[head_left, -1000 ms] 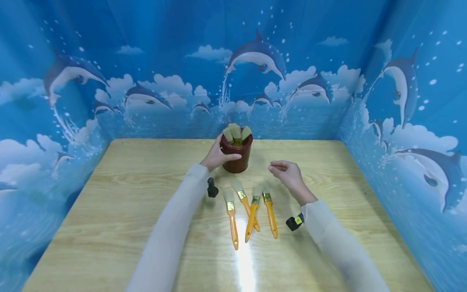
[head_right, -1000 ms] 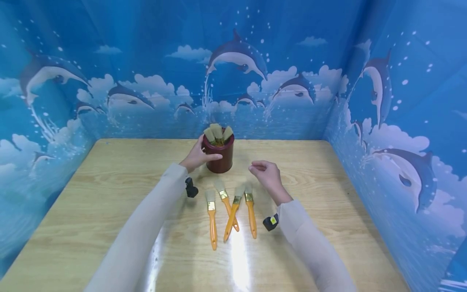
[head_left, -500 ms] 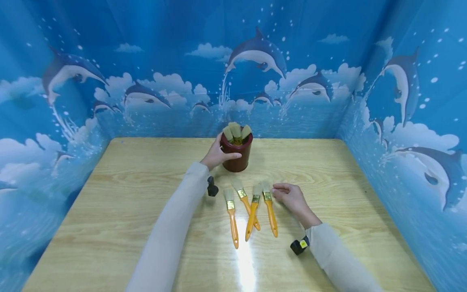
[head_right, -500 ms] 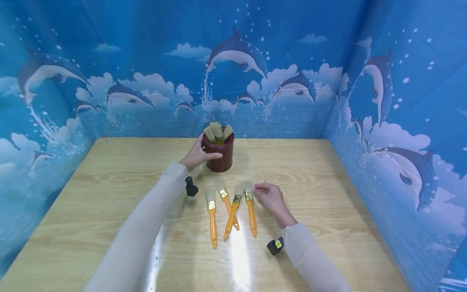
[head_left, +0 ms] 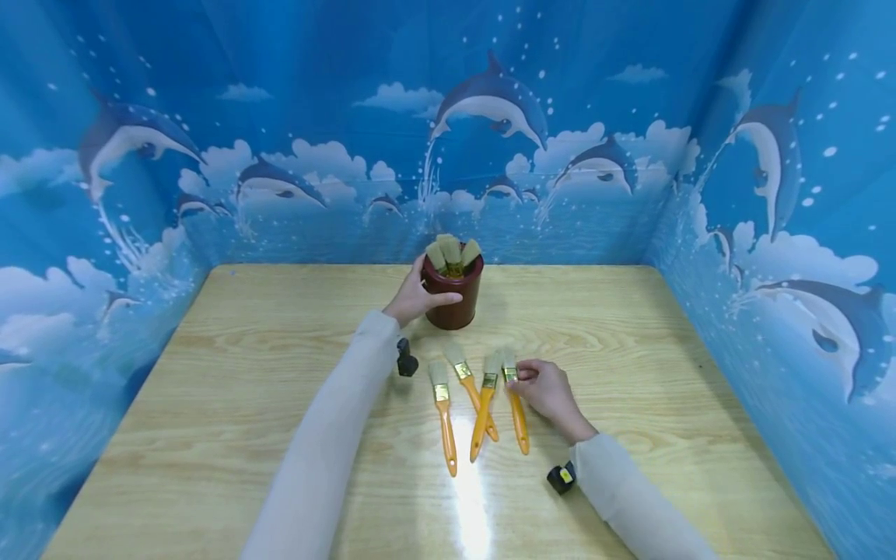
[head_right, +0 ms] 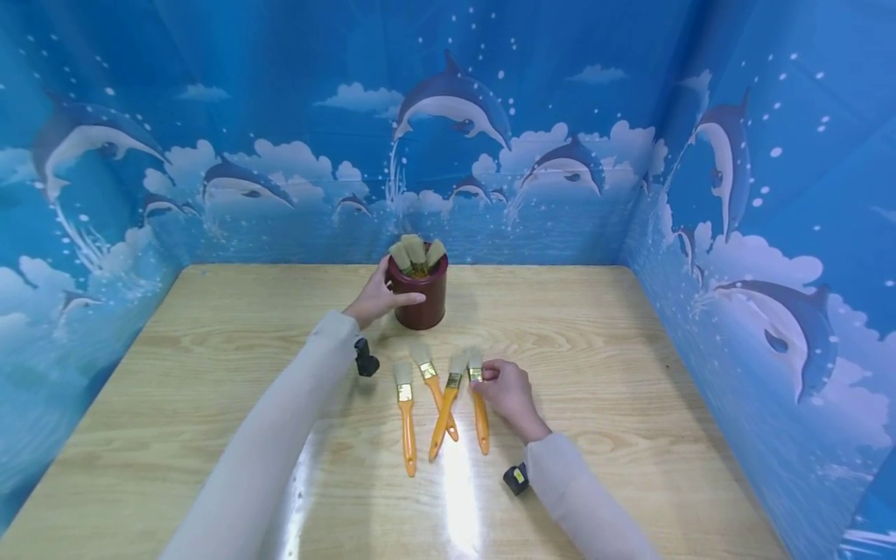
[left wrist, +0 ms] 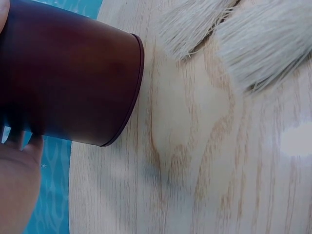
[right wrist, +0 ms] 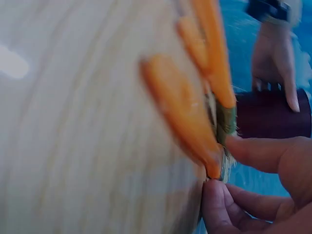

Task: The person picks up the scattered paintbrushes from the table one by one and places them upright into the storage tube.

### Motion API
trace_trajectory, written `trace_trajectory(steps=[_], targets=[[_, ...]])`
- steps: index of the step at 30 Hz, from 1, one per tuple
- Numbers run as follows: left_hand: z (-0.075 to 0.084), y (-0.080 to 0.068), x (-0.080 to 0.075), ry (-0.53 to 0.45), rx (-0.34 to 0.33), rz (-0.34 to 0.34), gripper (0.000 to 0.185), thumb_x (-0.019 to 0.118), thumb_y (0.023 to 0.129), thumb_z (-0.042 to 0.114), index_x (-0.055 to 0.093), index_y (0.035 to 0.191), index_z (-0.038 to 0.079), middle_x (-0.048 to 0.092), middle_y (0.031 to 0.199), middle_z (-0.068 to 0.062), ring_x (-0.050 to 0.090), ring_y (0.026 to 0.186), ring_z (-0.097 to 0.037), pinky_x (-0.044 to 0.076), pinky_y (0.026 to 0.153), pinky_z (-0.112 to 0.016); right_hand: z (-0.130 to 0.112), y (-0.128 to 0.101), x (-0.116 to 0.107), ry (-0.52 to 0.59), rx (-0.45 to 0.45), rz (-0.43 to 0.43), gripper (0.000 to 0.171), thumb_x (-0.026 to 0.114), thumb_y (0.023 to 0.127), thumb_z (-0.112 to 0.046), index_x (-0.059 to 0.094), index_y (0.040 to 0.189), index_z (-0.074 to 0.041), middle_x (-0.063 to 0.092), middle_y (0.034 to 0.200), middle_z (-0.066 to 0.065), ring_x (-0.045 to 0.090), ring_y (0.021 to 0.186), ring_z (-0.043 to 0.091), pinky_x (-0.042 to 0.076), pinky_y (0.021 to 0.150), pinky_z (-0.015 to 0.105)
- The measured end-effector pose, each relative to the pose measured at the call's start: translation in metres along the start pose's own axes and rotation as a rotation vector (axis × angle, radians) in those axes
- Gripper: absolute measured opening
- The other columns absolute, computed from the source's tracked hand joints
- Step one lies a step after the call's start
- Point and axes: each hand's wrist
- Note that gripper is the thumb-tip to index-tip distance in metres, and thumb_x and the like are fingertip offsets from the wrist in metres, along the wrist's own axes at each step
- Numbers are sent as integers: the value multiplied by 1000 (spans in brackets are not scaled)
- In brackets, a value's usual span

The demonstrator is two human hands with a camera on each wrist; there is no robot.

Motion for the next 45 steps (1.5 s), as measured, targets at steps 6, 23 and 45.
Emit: trace_trajectory(steps=[6, 23, 45], targets=[[-1, 1, -1, -2, -10, -5, 105, 81, 78, 29, 9, 154, 25, 26, 154, -4, 29, 140, -24, 32, 110, -48, -7, -2, 4, -143, -49, 36, 38, 76, 78, -9, 66, 112, 5, 65, 85, 7, 60, 72, 16, 50, 63, 30], [-3, 2, 1, -10, -9, -1, 105, 82, 77, 29, 11, 154, 25, 28, 153, -2, 29, 139, -23, 32, 110, -47, -2, -2, -8, -62, 11, 0, 28, 72, 79, -5, 67, 104, 7, 61, 80, 8, 53, 68, 16, 47, 56, 24], [-3, 2, -1, -14, -8, -6, 108, 83, 75, 33, 10, 154, 24, 27, 154, -3, 28, 140, -23, 32, 110, -48, -20, 7, -42, -24, -26, 65, 32, 68, 86, -13, 65, 110, 8, 62, 90, 13, 59, 77, 20, 48, 61, 24]])
Point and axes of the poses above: each hand's wrist, its own y-axis towards the middle knuckle, its own x-axis out of the palm, z = x × y
